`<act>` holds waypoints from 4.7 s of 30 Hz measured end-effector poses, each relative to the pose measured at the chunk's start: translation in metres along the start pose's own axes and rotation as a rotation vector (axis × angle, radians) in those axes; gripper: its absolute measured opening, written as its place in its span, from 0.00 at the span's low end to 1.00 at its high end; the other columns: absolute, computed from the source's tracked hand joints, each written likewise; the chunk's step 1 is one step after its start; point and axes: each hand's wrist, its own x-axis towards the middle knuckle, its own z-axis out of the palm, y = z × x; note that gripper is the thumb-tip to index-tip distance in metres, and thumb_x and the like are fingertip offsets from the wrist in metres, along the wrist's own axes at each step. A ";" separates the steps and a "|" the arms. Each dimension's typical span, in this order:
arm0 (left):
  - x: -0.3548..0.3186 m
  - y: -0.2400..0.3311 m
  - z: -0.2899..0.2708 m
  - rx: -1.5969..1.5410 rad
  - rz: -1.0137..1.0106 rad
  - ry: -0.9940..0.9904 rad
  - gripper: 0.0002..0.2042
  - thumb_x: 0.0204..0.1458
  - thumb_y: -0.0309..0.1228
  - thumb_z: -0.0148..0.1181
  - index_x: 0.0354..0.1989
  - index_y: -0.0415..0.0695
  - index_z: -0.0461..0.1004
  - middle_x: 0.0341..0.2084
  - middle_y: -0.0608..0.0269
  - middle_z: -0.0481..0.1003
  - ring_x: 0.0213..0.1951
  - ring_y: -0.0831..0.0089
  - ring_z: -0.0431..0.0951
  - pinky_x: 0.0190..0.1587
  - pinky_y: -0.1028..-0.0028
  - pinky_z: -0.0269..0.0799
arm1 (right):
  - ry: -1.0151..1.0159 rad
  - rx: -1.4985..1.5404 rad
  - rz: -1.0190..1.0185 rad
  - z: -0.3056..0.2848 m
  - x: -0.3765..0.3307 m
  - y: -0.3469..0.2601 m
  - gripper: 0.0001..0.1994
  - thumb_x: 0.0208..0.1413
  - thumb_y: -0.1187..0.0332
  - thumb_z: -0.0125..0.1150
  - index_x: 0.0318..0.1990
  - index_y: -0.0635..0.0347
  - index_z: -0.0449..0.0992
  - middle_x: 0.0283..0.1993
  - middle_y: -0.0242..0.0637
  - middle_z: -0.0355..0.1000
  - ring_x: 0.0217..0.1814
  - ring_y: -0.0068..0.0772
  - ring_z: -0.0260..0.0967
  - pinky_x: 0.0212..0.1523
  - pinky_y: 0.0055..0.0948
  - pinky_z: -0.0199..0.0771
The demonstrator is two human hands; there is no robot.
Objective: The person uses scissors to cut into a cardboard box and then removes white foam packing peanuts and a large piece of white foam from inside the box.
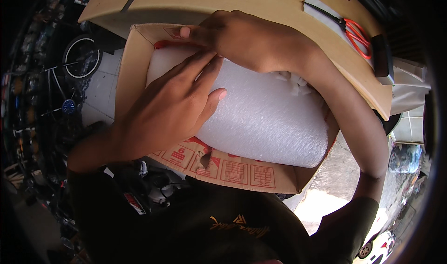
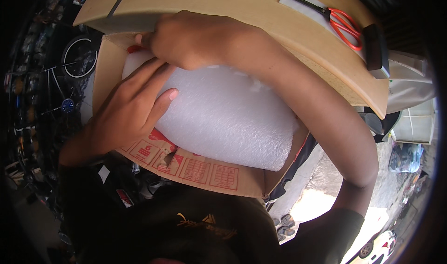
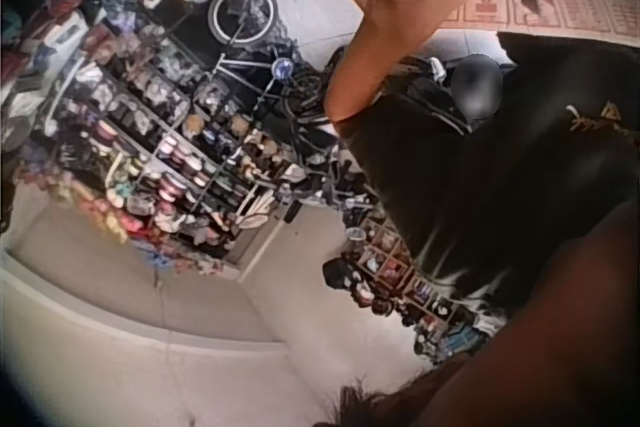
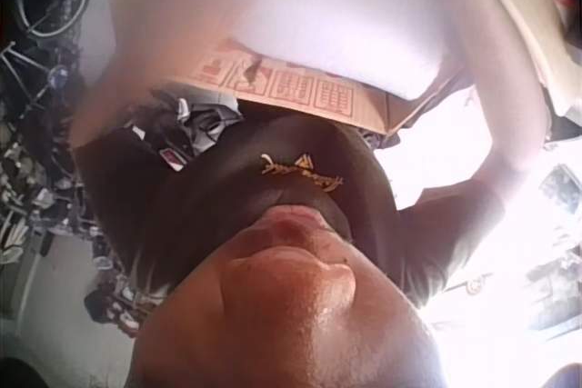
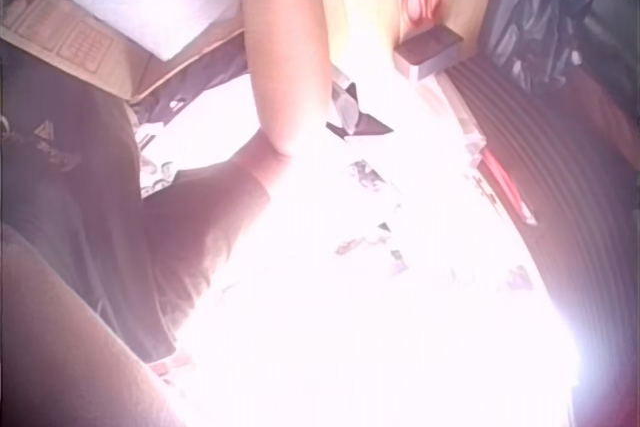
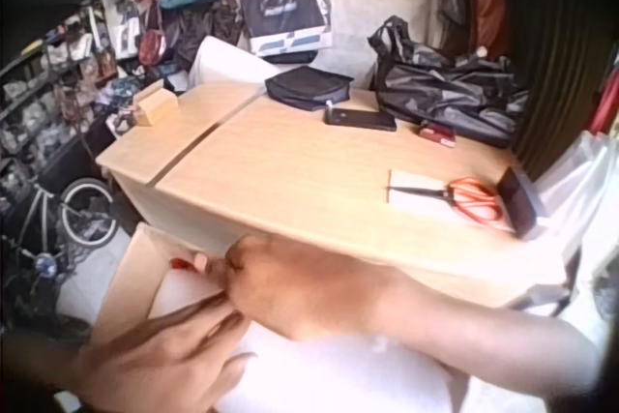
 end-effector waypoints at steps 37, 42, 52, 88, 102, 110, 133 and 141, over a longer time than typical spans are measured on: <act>0.042 0.009 0.013 0.157 0.042 -0.192 0.22 0.59 0.40 0.63 0.53 0.33 0.75 0.40 0.44 0.79 0.40 0.52 0.83 0.48 0.62 0.77 | 0.331 0.265 -0.125 0.017 0.009 0.014 0.35 0.72 0.42 0.37 0.37 0.65 0.83 0.24 0.48 0.72 0.24 0.47 0.65 0.37 0.39 0.72; 0.036 0.009 0.007 0.191 0.081 -0.117 0.20 0.56 0.35 0.67 0.50 0.31 0.76 0.42 0.45 0.80 0.42 0.55 0.83 0.46 0.64 0.79 | 0.333 0.315 -0.145 0.020 0.016 0.022 0.39 0.72 0.41 0.37 0.26 0.70 0.79 0.19 0.50 0.66 0.20 0.46 0.58 0.30 0.39 0.68; 0.048 0.013 0.012 -0.050 0.175 -0.106 0.17 0.61 0.31 0.59 0.53 0.31 0.75 0.49 0.46 0.76 0.48 0.52 0.80 0.52 0.60 0.76 | 0.304 0.275 -0.144 0.024 0.026 0.019 0.34 0.74 0.45 0.33 0.41 0.63 0.82 0.26 0.51 0.74 0.28 0.50 0.70 0.39 0.42 0.73; 0.047 0.033 0.009 0.158 0.243 -0.040 0.20 0.53 0.28 0.68 0.52 0.28 0.75 0.51 0.38 0.75 0.51 0.52 0.80 0.54 0.62 0.78 | 0.181 0.337 -0.135 0.004 0.033 0.015 0.23 0.70 0.55 0.43 0.53 0.64 0.79 0.52 0.49 0.77 0.53 0.55 0.73 0.58 0.49 0.70; 0.078 0.036 0.022 -0.087 0.303 -0.234 0.20 0.62 0.35 0.56 0.53 0.29 0.73 0.44 0.35 0.74 0.50 0.45 0.76 0.53 0.55 0.72 | 0.176 0.315 -0.184 0.009 0.039 0.010 0.25 0.72 0.53 0.40 0.51 0.65 0.79 0.49 0.49 0.77 0.51 0.55 0.73 0.56 0.49 0.70; 0.079 0.050 0.033 0.189 0.358 -0.150 0.09 0.56 0.30 0.58 0.29 0.36 0.79 0.23 0.49 0.77 0.29 0.55 0.82 0.36 0.63 0.80 | 0.183 0.303 -0.184 0.004 0.031 0.007 0.26 0.73 0.52 0.38 0.50 0.65 0.78 0.48 0.49 0.77 0.49 0.55 0.72 0.54 0.48 0.70; 0.081 0.044 0.027 0.040 0.430 -0.082 0.11 0.59 0.33 0.62 0.38 0.35 0.81 0.34 0.49 0.79 0.32 0.55 0.82 0.40 0.63 0.80 | 0.153 0.239 -0.172 -0.009 0.026 0.001 0.22 0.68 0.57 0.51 0.58 0.65 0.76 0.56 0.49 0.76 0.58 0.52 0.73 0.59 0.46 0.70; 0.078 0.046 0.025 0.119 0.365 -0.198 0.16 0.60 0.39 0.61 0.46 0.38 0.79 0.42 0.48 0.76 0.46 0.54 0.78 0.51 0.58 0.74 | 0.160 0.242 -0.152 -0.006 0.006 0.012 0.22 0.67 0.57 0.53 0.59 0.66 0.75 0.57 0.49 0.75 0.59 0.51 0.72 0.60 0.45 0.69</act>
